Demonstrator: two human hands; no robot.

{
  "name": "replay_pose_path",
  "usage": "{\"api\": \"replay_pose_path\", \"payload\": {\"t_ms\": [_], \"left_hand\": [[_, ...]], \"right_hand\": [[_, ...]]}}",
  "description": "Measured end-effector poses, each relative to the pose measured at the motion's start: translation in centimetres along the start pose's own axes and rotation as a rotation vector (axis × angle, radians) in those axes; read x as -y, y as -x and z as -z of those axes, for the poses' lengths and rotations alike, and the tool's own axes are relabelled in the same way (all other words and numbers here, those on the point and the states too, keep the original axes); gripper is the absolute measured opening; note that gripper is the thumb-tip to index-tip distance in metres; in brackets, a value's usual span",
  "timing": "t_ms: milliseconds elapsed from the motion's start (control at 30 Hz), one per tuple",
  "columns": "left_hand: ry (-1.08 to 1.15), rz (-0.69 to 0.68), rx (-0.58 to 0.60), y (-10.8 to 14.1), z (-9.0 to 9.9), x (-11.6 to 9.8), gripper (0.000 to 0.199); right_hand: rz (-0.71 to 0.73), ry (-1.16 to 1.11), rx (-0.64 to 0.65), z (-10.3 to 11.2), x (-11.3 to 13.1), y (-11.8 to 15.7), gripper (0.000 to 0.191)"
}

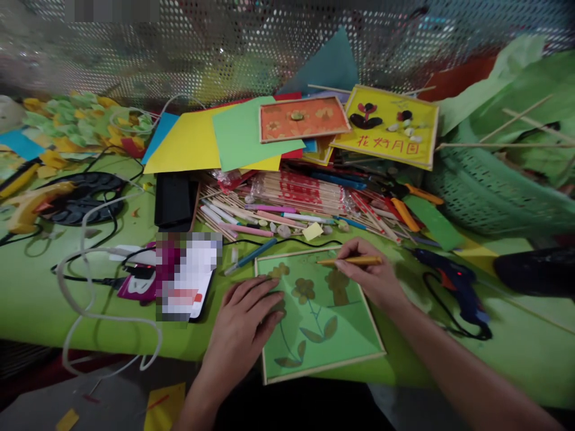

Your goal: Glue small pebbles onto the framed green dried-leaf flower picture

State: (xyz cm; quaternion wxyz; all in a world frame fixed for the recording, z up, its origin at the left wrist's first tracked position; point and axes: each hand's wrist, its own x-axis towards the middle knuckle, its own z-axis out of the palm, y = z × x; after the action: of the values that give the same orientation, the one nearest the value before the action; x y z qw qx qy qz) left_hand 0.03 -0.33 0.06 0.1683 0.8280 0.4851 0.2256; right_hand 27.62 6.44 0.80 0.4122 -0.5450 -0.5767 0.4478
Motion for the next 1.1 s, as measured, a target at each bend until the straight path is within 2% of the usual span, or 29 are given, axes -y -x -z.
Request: {"api": "replay_pose_path", "payload": {"t_ms": [133, 400, 600, 700, 800, 933, 1100], "left_hand": [[-0.003, 0.005, 0.004, 0.0, 0.0, 0.0, 0.026], [-0.005, 0.033, -0.071, 0.2, -0.3, 0.1, 0.026], [-0.038, 0.066, -0.156, 0.1, -0.1, -0.2, 0.027], [-0.079, 0.079, -0.162, -0.2, 0.4, -0.3, 0.031], [-0.148, 0.082, -0.147, -1.4, 0.9, -0.6, 0.034], [-0.239, 0.054, -0.111, -4.3, 1.1, -0.8, 0.030], [-0.381, 0.049, -0.039, -7.4, 0.6, -0.5, 0.018]], "right_hand": [[-0.010, 0.017, 0.030, -0.2, 0.0, 0.0, 0.014], [0.032, -0.139, -0.112, 0.6, -1.0, -0.4, 0.014], [0.059, -0.213, -0.120, 0.7, -0.9, -0.4, 0.015], [0.089, -0.257, -0.136, 0.9, -0.7, -0.4, 0.012], [0.121, -0.289, -0.147, 1.1, -0.4, -0.3, 0.009], [0.141, -0.314, -0.151, 1.3, 0.0, -0.2, 0.009], [0.179, -0.336, -0.205, 1.6, 0.2, -0.2, 0.013]]}}
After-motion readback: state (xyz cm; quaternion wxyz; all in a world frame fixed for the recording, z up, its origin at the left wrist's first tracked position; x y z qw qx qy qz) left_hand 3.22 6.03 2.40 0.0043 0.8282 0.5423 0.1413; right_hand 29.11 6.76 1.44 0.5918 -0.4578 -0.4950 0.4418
